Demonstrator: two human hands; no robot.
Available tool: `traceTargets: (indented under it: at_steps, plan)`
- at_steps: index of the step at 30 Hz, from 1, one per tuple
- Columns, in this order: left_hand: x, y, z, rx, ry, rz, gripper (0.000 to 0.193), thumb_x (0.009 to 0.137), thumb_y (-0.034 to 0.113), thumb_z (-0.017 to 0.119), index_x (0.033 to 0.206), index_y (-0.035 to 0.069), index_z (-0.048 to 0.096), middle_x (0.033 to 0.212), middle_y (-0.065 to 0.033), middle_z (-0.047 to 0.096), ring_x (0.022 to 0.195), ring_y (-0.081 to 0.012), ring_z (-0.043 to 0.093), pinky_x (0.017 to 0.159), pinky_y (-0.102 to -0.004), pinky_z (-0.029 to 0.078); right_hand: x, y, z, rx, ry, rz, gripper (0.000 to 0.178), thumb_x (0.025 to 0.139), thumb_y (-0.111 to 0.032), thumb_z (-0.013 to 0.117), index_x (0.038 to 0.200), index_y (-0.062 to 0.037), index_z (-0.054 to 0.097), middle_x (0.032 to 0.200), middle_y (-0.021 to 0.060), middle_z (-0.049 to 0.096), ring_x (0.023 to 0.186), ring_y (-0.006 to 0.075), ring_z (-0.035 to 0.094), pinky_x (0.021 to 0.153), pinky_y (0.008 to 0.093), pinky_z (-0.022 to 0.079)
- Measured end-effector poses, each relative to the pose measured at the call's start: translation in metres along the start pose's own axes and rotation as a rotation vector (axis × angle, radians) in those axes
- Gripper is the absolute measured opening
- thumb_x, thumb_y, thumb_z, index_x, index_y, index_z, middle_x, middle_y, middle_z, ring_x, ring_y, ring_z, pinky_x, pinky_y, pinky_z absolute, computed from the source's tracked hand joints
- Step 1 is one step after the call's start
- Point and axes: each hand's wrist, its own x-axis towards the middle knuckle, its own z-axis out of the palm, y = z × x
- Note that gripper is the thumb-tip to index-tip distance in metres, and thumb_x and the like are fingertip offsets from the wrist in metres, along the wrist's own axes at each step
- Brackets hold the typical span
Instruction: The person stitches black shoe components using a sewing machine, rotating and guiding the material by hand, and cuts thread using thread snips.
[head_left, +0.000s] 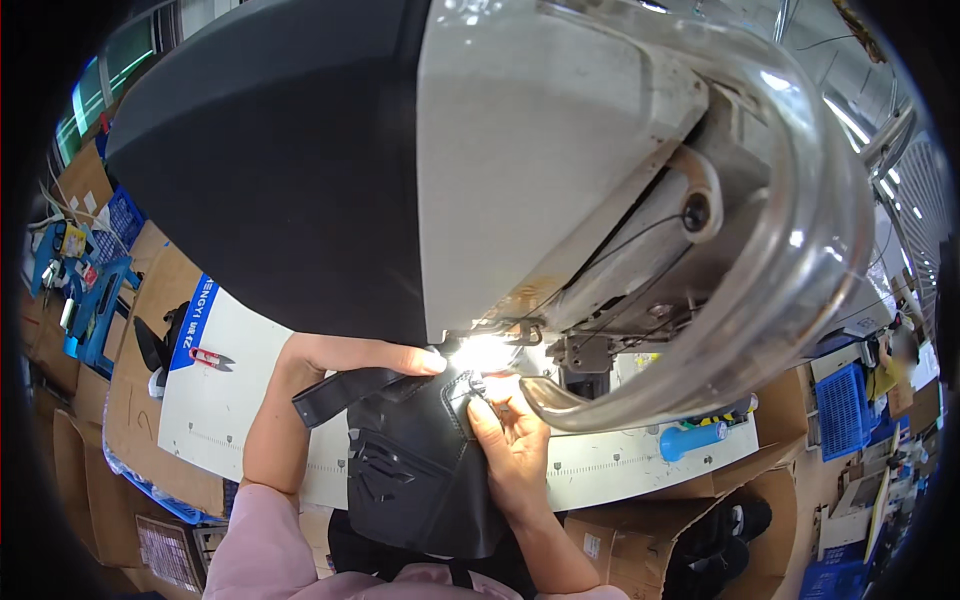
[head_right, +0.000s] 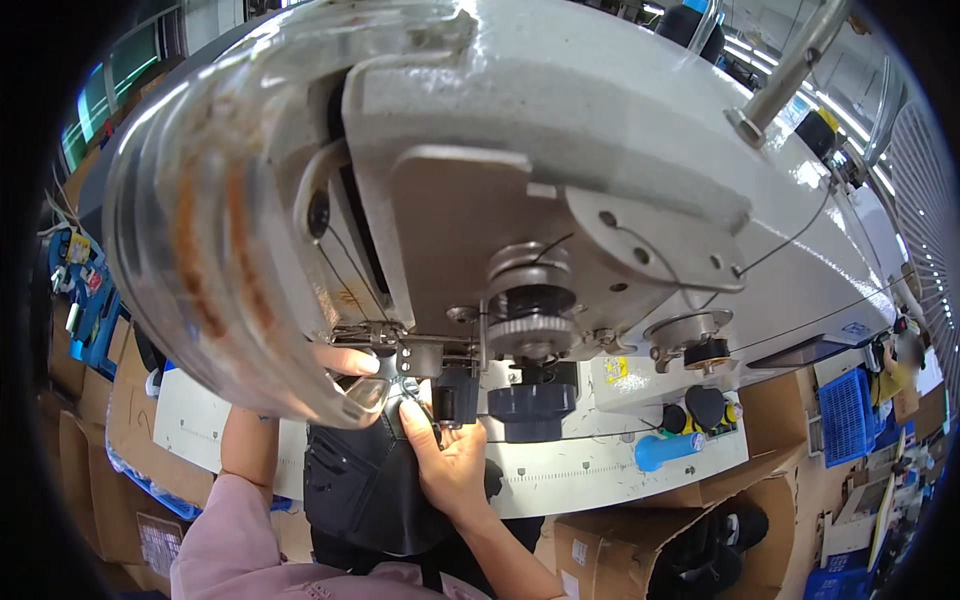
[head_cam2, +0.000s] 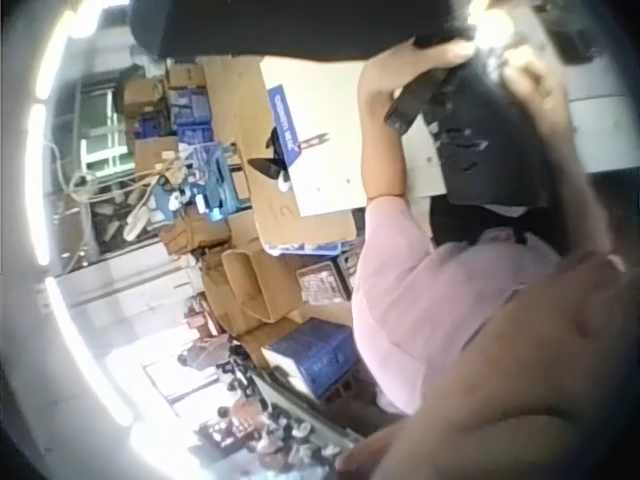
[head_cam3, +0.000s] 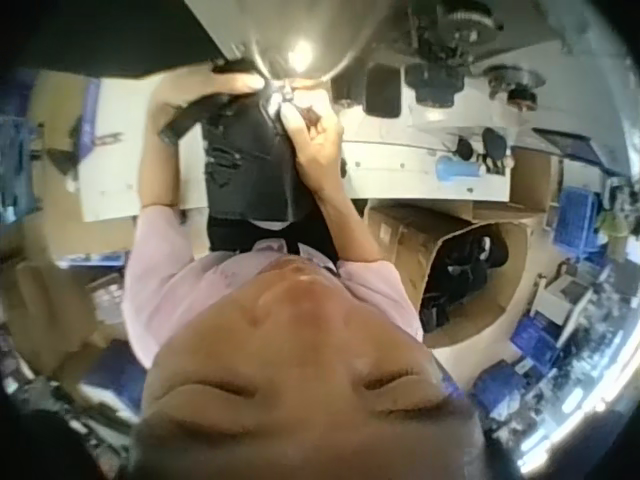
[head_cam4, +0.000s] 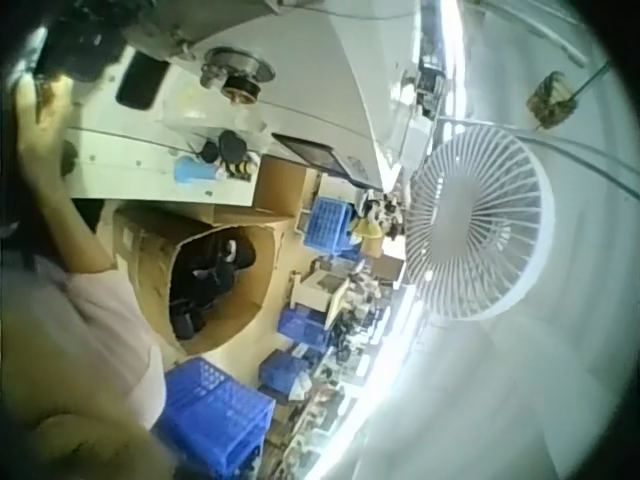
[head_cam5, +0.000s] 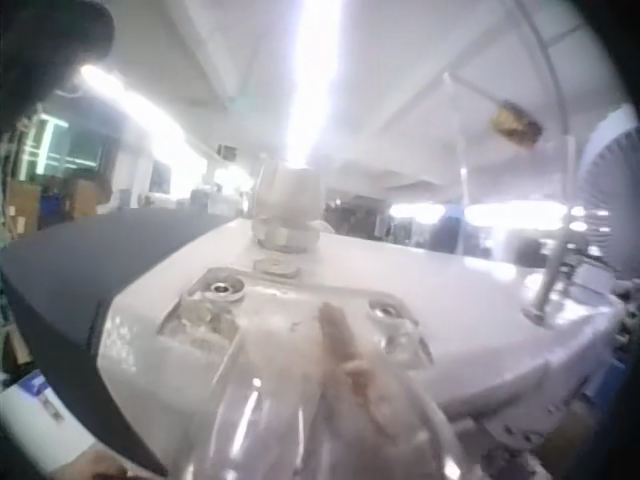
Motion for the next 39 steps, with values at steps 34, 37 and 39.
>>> traceTargets:
  at_steps: [34,37,39]
  plan:
    - [0.015,-0.017,-0.01,0.0,-0.147,-0.082,0.031,0.068,0.017,0.082,0.09,0.001,0.068,0.082,-0.0055,0.066,0.072,-0.0134,0.061,0.063,-0.0257,0.05,0.003,0.012,0.004,-0.072,0.064,-0.06,0.02,0.091,-0.003,0.056,0.11,0.0023,0.053,0.099,0.0044,0.059,0.09,0.0069,0.054,0.083,0.0217,0.043]
    - [0.019,-0.024,-0.011,0.033,-0.165,-0.008,0.028,0.071,0.015,0.08,0.092,0.001,0.068,0.084,-0.0063,0.066,0.074,-0.0137,0.062,0.064,-0.0257,0.051,0.003,0.01,0.006,-0.079,0.079,-0.039,0.012,0.091,-0.003,0.056,0.102,0.0017,0.054,0.097,0.0033,0.058,0.087,0.0059,0.053,0.081,0.0207,0.042]
    - [0.018,-0.025,-0.012,0.01,-0.149,0.004,0.027,0.072,0.015,0.079,0.092,0.001,0.068,0.084,-0.0064,0.066,0.074,-0.0137,0.062,0.065,-0.0257,0.051,0.002,0.007,0.008,-0.079,0.083,-0.018,0.01,0.091,-0.003,0.056,0.1,0.0014,0.055,0.096,0.0028,0.058,0.086,0.0056,0.052,0.08,0.0203,0.042]
